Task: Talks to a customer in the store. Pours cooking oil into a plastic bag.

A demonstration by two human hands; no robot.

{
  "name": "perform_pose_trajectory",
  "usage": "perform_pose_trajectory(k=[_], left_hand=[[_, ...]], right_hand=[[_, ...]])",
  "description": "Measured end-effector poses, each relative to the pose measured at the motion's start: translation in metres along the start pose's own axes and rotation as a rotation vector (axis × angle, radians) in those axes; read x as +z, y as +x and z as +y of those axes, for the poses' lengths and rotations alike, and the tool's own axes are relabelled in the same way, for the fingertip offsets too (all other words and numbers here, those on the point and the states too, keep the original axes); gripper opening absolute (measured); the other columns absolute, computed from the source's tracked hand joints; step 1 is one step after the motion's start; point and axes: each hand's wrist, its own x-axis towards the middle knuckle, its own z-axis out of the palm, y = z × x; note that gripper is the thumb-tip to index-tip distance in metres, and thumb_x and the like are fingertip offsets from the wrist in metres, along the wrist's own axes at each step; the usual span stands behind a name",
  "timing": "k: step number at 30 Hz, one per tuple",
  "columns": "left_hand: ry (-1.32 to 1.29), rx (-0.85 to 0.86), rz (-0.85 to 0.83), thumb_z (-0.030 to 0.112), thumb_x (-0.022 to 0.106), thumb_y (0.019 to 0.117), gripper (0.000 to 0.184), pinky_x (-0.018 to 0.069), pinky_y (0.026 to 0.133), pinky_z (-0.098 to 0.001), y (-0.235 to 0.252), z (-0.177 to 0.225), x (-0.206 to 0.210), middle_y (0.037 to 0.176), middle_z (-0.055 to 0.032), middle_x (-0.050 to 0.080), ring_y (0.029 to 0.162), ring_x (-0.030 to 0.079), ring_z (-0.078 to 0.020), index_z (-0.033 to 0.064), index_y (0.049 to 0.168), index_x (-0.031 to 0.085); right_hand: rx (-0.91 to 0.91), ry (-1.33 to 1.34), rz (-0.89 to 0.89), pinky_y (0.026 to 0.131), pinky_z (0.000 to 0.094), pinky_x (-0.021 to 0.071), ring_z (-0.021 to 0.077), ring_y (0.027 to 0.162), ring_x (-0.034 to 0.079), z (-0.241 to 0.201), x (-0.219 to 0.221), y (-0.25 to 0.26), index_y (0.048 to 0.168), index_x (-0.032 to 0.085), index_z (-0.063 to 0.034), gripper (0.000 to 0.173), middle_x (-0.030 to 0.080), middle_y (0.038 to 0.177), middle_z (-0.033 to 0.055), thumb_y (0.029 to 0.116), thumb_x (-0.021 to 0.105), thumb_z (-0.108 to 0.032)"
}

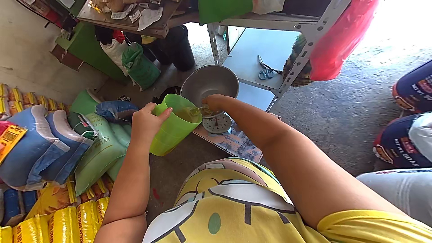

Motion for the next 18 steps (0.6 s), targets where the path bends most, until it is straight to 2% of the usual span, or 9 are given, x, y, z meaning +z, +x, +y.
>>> perform_pose_trajectory(k=[11,13,18], left_hand=[[0.01,0.001,-0.007,0.048,0.075,0.0915,0.051,0.0542,0.078,-0.058,0.0026,0.0027,0.0008,0.091,-0.0205,0.071,0.085,0.07,-0.0342,-0.0015,0.103,0.071],[0.007,0.006,-0.015,0.048,0.075,0.0918,0.052,0.0544,0.079,-0.06,0.0027,0.0037,-0.0005,0.092,-0.0214,0.071,0.086,0.07,-0.0357,-0.0018,0.105,0.071],[0.008,0.006,-0.019,0.048,0.075,0.0918,0.051,0.0541,0.079,-0.0604,0.0032,0.0043,0.0002,0.092,-0.021,0.071,0.086,0.07,-0.0359,-0.0019,0.104,0.071]], right_hand=[[-0.037,0.005,0.013,0.102,0.0647,0.0469,0.0439,0.13,0.057,0.0067,0.0041,0.0081,0.158,0.041,-0.0125,0.064,0.057,0.144,0.0229,0.0973,0.058,-0.004],[-0.028,0.011,0.016,0.099,0.066,0.0479,0.045,0.126,0.059,0.0058,0.0033,0.0059,0.157,0.042,-0.0131,0.064,0.059,0.141,0.0241,0.0959,0.058,-0.003],[-0.006,0.021,-0.01,0.1,0.0646,0.0482,0.0439,0.126,0.059,0.007,0.003,0.0084,0.158,0.041,-0.0146,0.068,0.06,0.139,0.0245,0.0948,0.061,-0.002]])
